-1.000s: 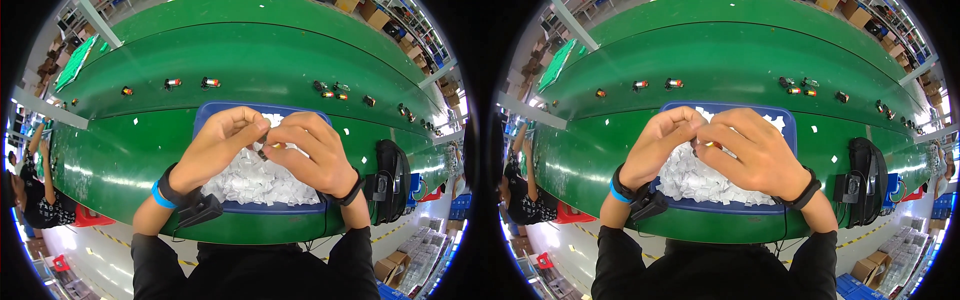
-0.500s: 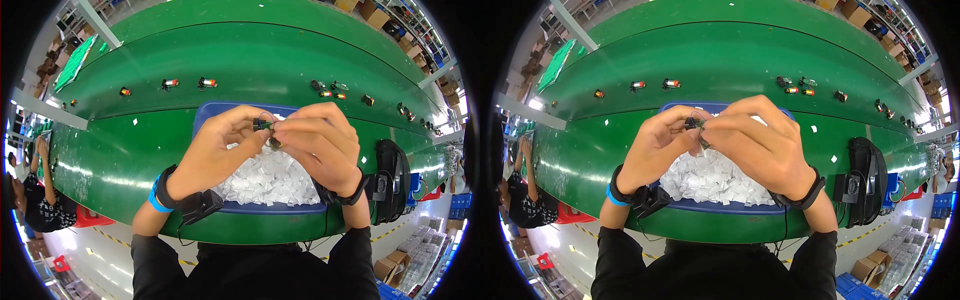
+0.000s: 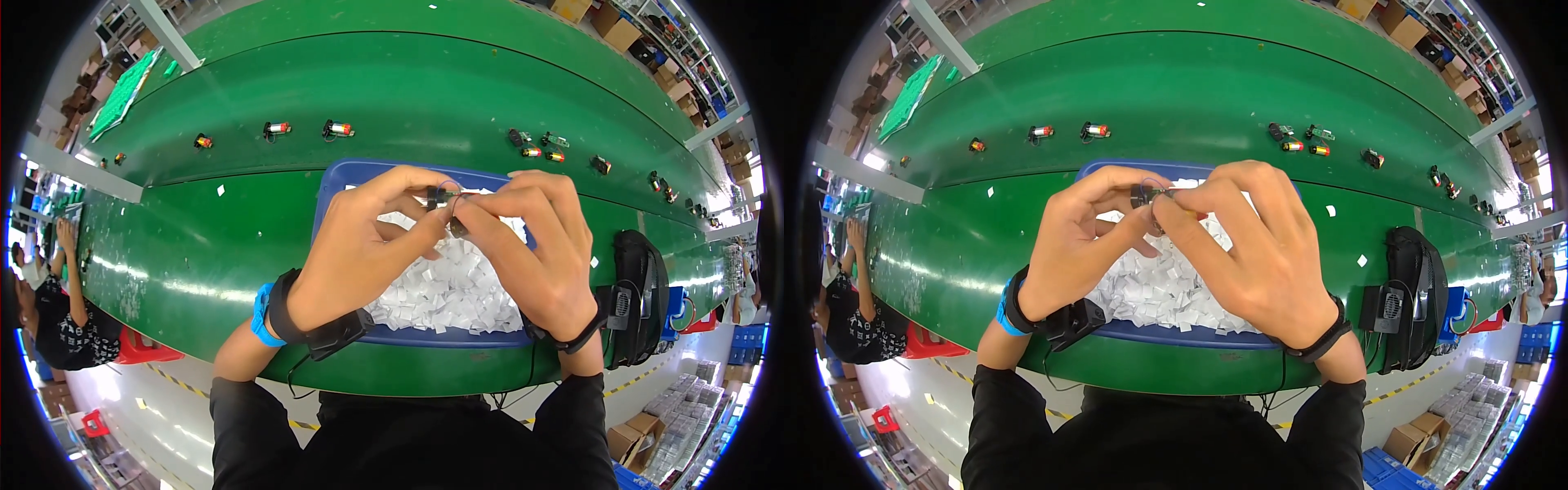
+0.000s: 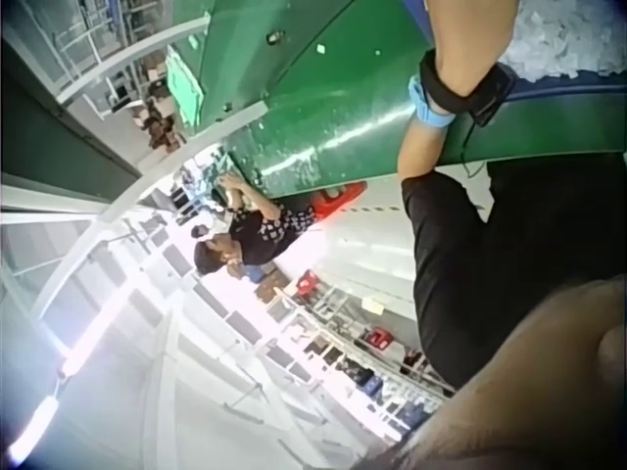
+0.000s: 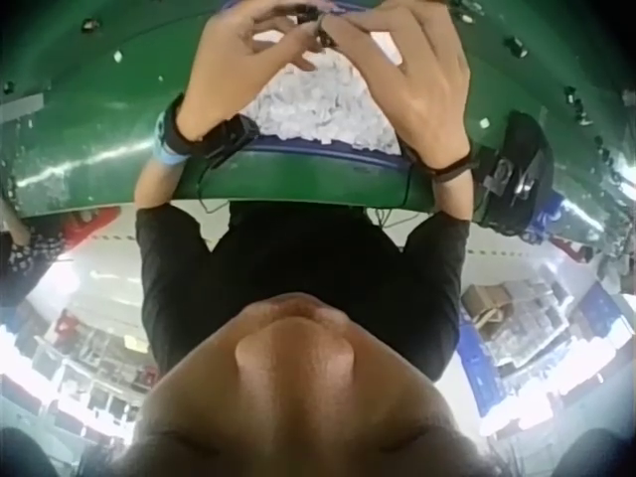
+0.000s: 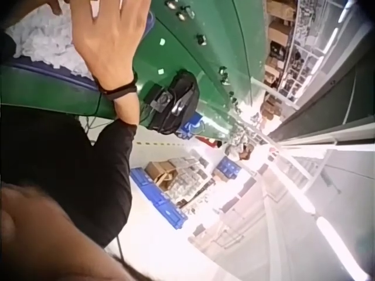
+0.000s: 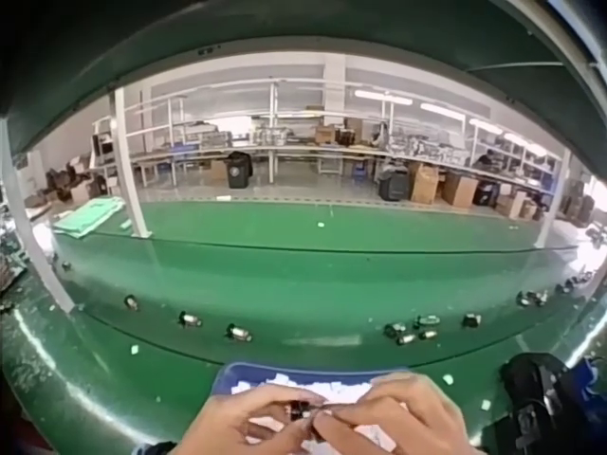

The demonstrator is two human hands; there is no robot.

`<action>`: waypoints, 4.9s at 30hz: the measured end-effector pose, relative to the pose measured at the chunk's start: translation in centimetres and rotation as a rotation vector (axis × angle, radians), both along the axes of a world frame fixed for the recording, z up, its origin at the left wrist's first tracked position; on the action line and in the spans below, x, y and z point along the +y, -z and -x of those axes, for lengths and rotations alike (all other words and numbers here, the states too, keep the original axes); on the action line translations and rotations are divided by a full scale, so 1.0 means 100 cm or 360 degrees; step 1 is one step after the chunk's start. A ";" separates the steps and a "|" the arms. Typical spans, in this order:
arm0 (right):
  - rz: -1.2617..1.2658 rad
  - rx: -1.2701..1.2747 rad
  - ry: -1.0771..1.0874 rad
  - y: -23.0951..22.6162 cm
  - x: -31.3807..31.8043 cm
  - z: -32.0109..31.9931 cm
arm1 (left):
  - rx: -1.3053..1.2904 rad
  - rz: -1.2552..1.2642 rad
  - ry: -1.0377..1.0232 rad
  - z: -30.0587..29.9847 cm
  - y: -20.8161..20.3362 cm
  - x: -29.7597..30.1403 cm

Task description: The person picks up a battery and a circuit board, fits them together, and applies a small white sticker from a tray to the assembly. After smoothing the sticker, the person places the completed unit onto the conveyor belt.

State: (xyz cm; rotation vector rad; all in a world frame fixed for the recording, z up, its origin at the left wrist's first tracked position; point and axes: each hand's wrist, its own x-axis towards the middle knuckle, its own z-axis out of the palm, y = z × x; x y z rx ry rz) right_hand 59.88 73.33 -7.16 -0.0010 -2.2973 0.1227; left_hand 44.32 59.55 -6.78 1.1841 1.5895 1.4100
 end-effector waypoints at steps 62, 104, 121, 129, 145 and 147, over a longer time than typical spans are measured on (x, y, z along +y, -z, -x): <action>0.1792 0.0182 -0.0535 0.001 0.004 -0.029 | 0.0509 -0.0772 -0.0123 -0.029 0.012 0.019; 0.1517 -0.0347 0.0448 0.108 0.242 -0.037 | 0.0337 0.0558 0.0061 0.049 0.045 0.108; 0.0922 -0.0651 0.0088 0.074 0.187 -0.018 | 0.0415 0.0227 0.0011 0.014 0.020 0.075; 0.0455 -0.0047 -0.0154 0.003 0.062 -0.042 | 0.0690 -0.0284 -0.0026 -0.034 0.006 0.061; 0.0137 0.0105 -0.0328 0.004 0.068 -0.067 | 0.0176 -0.0313 -0.0086 -0.045 0.010 0.049; 0.0161 0.0067 -0.0339 0.007 0.066 -0.066 | -0.0903 0.0452 0.0407 -0.031 -0.004 0.047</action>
